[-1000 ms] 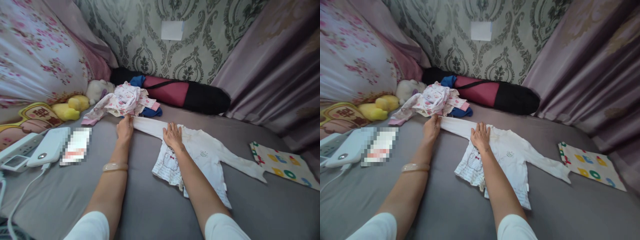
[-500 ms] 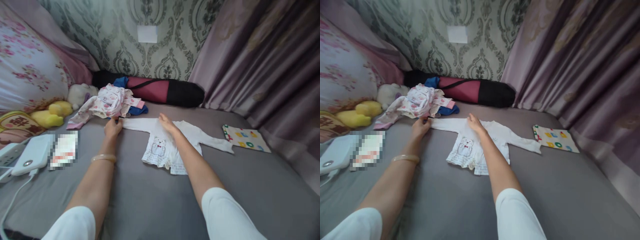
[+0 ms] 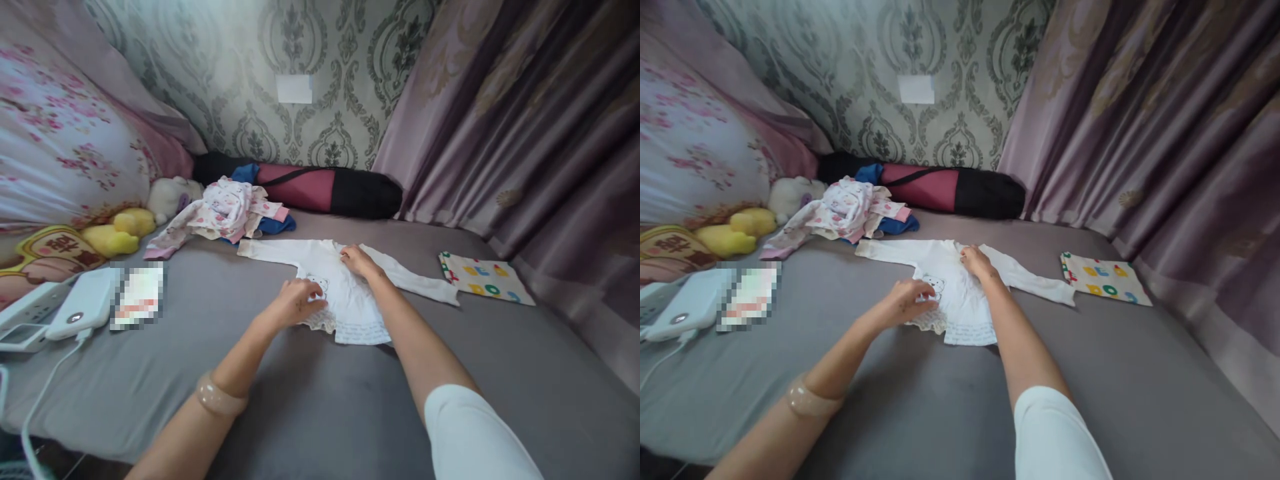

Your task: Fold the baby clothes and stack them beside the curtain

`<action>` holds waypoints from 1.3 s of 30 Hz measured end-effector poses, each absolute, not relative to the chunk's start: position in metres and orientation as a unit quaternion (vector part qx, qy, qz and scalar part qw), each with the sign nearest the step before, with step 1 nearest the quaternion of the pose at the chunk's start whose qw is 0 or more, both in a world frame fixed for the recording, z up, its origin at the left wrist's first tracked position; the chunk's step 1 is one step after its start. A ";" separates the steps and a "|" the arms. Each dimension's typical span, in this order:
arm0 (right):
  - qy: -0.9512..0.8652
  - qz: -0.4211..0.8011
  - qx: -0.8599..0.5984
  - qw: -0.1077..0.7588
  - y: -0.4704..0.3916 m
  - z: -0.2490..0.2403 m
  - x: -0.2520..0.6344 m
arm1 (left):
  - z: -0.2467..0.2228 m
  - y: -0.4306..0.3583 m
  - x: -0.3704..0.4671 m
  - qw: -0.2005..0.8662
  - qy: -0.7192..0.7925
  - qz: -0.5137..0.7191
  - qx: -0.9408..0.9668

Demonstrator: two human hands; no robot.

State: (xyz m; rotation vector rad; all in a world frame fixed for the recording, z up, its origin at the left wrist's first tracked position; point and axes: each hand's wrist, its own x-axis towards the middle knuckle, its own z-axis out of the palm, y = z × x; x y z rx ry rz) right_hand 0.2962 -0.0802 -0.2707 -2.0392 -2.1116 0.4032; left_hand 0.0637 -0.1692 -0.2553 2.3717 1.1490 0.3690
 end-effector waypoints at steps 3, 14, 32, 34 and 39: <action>-0.702 0.134 -0.694 0.084 -0.080 -0.269 0.295 | -0.270 -0.189 0.066 0.263 0.350 0.133 0.889; -0.709 0.117 -0.683 0.132 -0.093 -0.272 0.296 | -0.272 -0.205 0.065 0.203 0.348 0.117 0.908; -0.800 0.208 -0.553 0.107 -0.250 -0.249 0.279 | -0.276 -0.204 0.088 0.303 0.494 0.234 0.781; -0.757 0.244 -0.588 0.149 -0.245 -0.252 0.284 | -0.275 -0.204 0.089 0.312 0.510 0.246 0.763; -0.588 0.394 -0.637 0.306 -0.232 -0.251 0.302 | -0.277 -0.206 0.090 0.275 0.486 0.264 0.787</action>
